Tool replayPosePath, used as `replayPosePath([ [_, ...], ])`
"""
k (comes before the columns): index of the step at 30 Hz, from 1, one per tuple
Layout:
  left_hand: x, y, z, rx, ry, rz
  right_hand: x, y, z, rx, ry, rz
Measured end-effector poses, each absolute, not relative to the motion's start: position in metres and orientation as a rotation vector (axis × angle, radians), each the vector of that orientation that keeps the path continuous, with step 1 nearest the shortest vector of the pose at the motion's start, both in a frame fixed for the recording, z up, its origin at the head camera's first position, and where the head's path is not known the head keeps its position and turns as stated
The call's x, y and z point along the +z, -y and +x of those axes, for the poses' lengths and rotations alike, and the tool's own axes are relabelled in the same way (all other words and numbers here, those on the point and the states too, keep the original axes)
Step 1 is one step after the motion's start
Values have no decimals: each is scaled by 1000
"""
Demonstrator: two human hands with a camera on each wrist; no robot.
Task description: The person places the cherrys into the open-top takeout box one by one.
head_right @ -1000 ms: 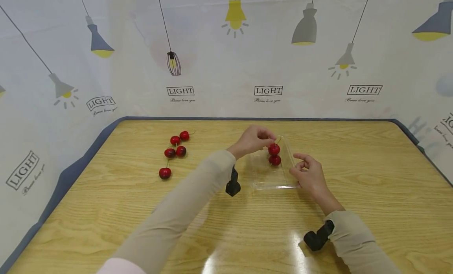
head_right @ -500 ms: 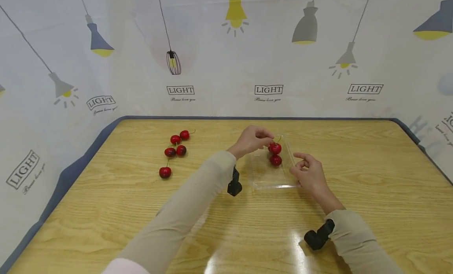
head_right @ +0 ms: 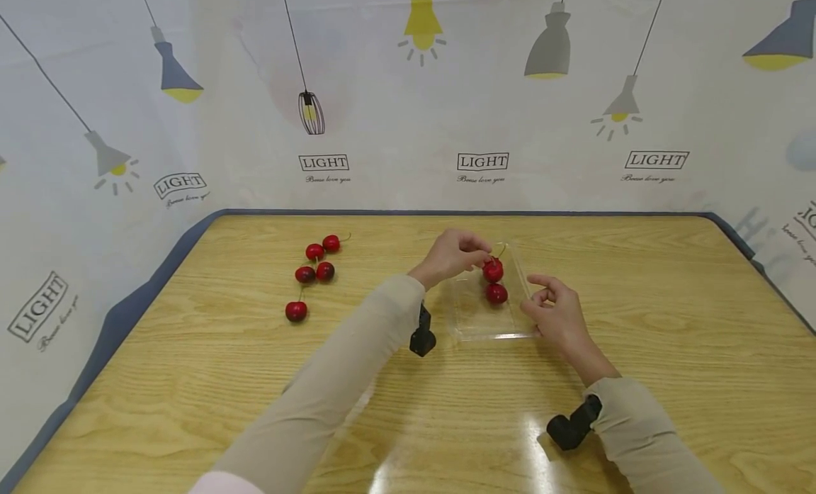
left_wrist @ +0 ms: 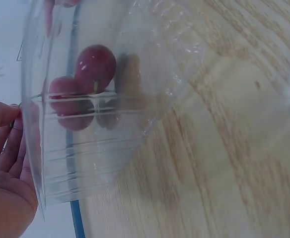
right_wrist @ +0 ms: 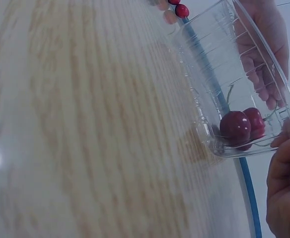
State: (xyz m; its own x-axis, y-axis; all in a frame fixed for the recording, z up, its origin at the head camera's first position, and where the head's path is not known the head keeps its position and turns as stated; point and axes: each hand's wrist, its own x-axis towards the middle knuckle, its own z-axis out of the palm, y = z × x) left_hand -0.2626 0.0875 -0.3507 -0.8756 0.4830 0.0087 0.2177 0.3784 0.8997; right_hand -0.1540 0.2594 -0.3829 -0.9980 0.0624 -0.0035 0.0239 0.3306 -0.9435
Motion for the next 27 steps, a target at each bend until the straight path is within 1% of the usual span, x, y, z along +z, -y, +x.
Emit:
replayPosePath([
  [20, -352, -87, -262, 1568, -2308, 542, -382, -258, -153, 1798, 2541, -87],
  [27, -350, -87, -263, 1544, -2339, 570, -381, -258, -153, 1794, 2544, -85],
])
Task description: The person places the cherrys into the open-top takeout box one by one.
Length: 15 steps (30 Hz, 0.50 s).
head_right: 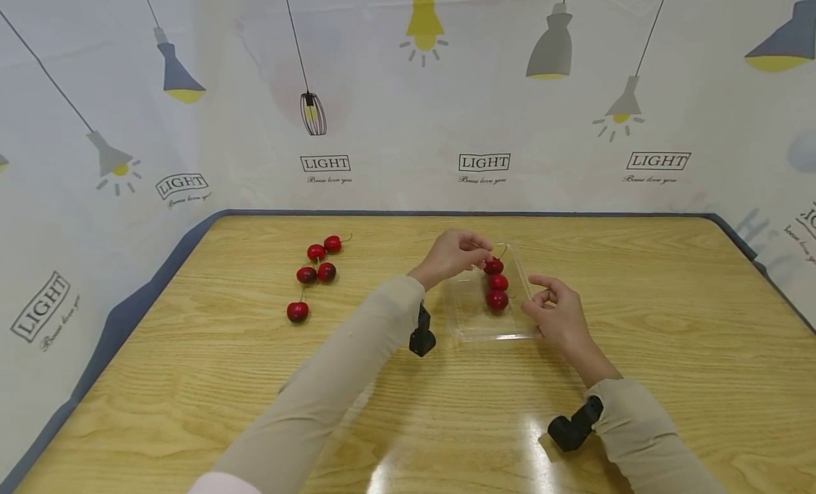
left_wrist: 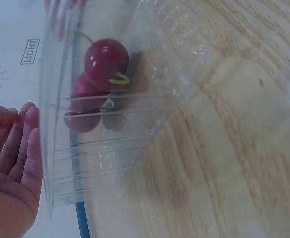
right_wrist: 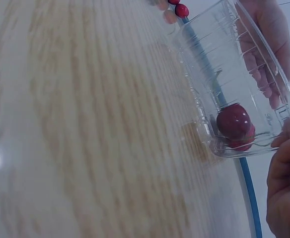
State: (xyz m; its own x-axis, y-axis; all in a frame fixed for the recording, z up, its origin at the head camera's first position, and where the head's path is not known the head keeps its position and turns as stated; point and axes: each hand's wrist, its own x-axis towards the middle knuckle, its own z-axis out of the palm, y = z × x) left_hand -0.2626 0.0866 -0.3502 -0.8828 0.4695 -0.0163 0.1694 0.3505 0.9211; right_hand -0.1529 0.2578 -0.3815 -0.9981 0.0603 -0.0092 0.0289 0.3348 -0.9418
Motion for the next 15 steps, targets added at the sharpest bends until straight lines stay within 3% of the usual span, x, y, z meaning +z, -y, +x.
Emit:
replayPosePath([
  [15, -344, -72, -258, 1604, -2294, 735, -383, -257, -152, 1804, 2528, -77],
])
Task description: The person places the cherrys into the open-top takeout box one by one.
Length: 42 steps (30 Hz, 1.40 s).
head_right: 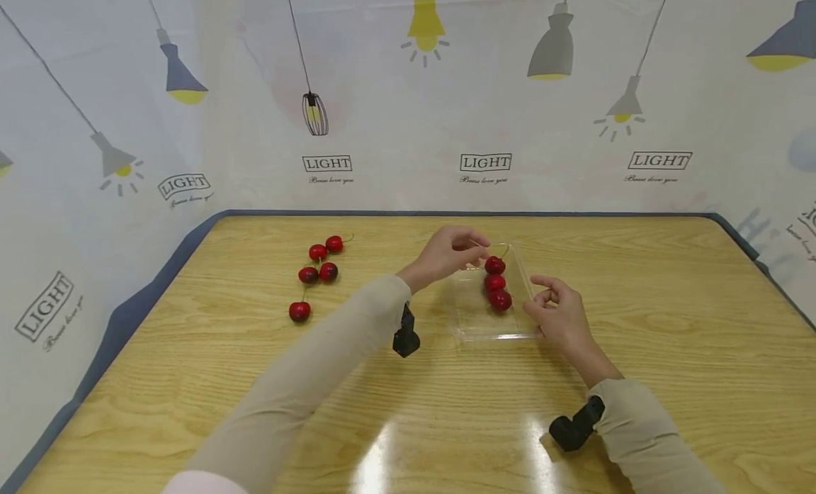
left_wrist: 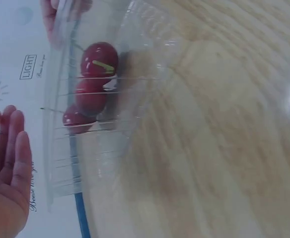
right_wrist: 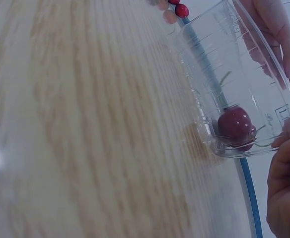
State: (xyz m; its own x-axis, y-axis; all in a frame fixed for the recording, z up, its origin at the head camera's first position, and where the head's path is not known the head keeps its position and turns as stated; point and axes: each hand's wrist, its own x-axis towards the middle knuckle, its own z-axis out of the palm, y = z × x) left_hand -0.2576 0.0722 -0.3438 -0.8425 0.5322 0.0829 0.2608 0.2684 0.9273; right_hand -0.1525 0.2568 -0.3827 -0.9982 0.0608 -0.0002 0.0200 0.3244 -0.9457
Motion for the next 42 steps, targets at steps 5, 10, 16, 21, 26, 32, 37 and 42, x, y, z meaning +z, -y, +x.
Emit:
replayPosePath([
  [5, -334, -58, -242, 1713, -2252, 806, -384, -256, -154, 1787, 2537, -74],
  [10, -351, -54, -252, 1734, -2231, 873, -383, -256, -154, 1789, 2542, -78],
  [16, -353, -44, -245, 1776, -2227, 883, -383, -256, -153, 1776, 2543, -85],
  [21, -337, -28, -226, 1860, -2256, 871, -384, -256, -153, 1773, 2539, -82],
  [26, -337, -10, -224, 1983, -2227, 852, -384, -256, -153, 1768, 2538, -80],
  [32, -355, 8, -231, 2013, -2189, 771, -384, -257, -153, 1802, 2528, -83],
  [37, -358, 27, -224, 1934, -2155, 684, -384, -257, -152, 1806, 2527, -90],
  [42, -354, 47, -220, 1800, -2174, 690, -383, -257, -152, 1796, 2531, -93],
])
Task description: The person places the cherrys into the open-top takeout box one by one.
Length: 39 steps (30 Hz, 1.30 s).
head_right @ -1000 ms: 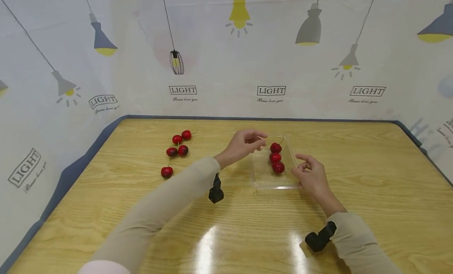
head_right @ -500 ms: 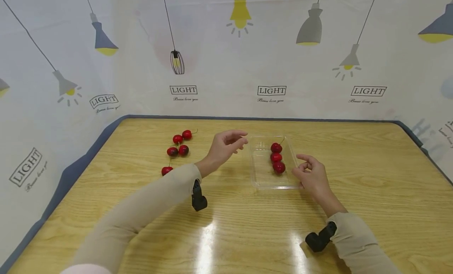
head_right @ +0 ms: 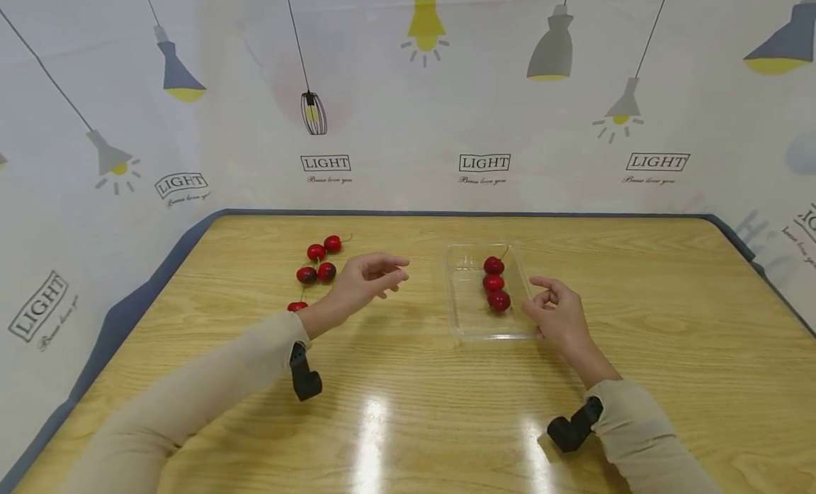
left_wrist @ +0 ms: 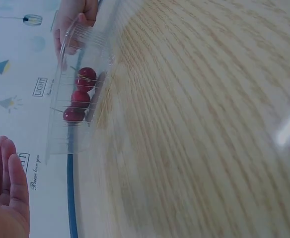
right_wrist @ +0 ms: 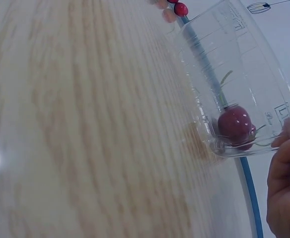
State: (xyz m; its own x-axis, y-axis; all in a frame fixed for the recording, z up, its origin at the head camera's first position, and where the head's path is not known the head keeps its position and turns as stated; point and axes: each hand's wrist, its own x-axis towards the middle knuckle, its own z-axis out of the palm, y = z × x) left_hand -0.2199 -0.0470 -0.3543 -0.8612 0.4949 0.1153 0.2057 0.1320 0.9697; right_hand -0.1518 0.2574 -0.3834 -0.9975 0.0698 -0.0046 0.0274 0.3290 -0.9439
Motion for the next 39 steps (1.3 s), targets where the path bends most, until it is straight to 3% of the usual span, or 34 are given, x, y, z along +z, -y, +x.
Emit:
replayPosePath([
  [20, -345, 106, -217, 1672, -2326, 610, -384, -255, -152, 1786, 2536, -110],
  [39, -358, 170, -253, 1528, -2547, 331, -386, -255, -153, 1763, 2533, -82],
])
